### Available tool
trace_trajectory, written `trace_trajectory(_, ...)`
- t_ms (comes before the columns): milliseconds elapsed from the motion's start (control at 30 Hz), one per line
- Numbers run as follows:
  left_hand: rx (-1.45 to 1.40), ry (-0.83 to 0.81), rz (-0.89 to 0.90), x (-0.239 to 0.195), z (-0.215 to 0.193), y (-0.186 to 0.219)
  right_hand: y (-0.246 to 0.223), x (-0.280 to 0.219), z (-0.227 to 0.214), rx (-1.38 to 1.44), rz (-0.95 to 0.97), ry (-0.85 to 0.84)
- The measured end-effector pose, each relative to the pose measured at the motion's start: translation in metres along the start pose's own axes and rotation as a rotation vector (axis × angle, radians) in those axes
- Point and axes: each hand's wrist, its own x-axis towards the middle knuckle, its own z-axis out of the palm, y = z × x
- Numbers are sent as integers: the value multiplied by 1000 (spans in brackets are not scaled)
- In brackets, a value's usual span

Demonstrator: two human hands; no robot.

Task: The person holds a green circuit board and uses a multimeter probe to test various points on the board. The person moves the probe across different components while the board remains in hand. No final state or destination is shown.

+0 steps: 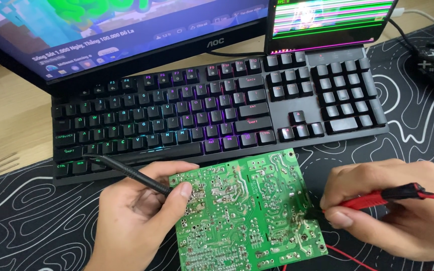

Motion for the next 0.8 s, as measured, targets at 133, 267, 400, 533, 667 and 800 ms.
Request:
trace_trajectory(133, 0, 5, -13, 0, 1, 0, -4, 2, 0, -13, 27, -4)
trace_trajectory(267, -2, -2, 24, 1, 0, -3, 1, -1, 6, 3, 40, 23)
trace_trajectory(400, -6, -1, 12, 0, -1, -2, 2, 0, 6, 36, 21, 38)
trace_trajectory(533, -5, -8, 12, 0, -1, -1, 3, 0, 5, 25, 9, 35)
trace_trajectory(667, -19, -8, 25, 0, 0, -3, 2, 0, 5, 38, 27, 37)
trace_trajectory(800, -12, -9, 37, 1, 0, -3, 0, 2, 5, 39, 2, 18)
